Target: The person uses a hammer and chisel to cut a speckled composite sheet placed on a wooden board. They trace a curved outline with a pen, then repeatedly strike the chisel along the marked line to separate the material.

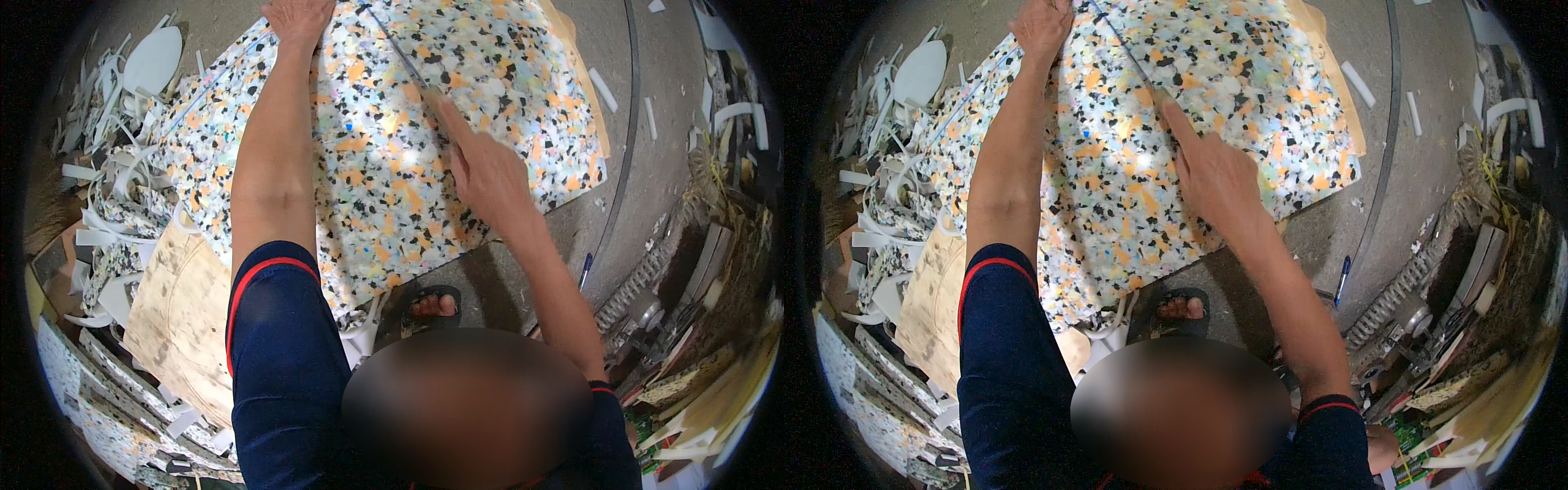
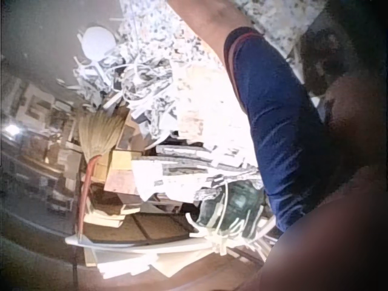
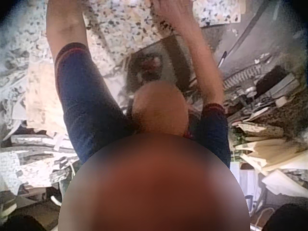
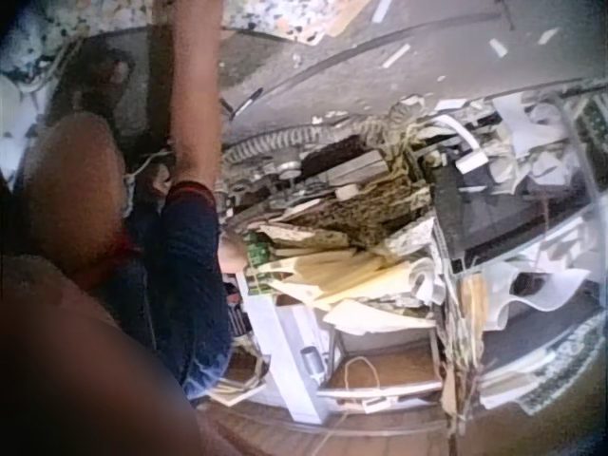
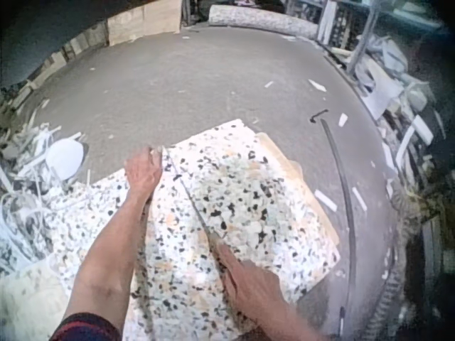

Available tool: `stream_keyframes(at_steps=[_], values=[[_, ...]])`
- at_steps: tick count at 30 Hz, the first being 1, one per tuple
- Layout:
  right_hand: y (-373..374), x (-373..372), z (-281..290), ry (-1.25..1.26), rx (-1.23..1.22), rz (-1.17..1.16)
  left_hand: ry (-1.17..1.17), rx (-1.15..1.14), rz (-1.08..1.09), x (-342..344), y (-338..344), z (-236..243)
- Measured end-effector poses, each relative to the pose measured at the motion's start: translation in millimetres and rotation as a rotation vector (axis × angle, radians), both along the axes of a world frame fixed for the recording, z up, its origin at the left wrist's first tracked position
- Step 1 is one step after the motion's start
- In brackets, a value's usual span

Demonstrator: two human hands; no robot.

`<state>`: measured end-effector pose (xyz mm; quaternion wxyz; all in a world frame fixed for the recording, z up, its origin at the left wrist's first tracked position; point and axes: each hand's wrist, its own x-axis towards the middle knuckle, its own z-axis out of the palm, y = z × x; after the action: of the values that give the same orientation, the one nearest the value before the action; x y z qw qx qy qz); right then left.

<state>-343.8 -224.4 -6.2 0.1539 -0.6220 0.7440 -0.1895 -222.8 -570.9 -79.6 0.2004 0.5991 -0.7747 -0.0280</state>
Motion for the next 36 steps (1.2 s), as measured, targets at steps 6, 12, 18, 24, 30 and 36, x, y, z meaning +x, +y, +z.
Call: stream_keyframes(at_steps=[6,12,18,24,30,36], values=[[70,-4,20,-0.065,0.189,-0.056,-0.02,-0.056,0.009,-2,-5,-2],[27,-4,-2,-0.035,0.05,-0.016,-0.076,-0.202,-0.042,-8,65,5],[53,-3,0,-0.015,0.097,-0.014,-0.156,0.082,-0.277,32,239,-8],[103,-8,10,-0.02,0.112,-0.005,-0.102,0.144,-0.228,33,270,-13],[46,-5,-7,-0.043,0.049,0.007,-0.181,0.086,-0.224,29,270,-10],[105,-4,0,-0.045,0.159,-0.019,-0.139,0.084,-0.232,31,268,-16]])
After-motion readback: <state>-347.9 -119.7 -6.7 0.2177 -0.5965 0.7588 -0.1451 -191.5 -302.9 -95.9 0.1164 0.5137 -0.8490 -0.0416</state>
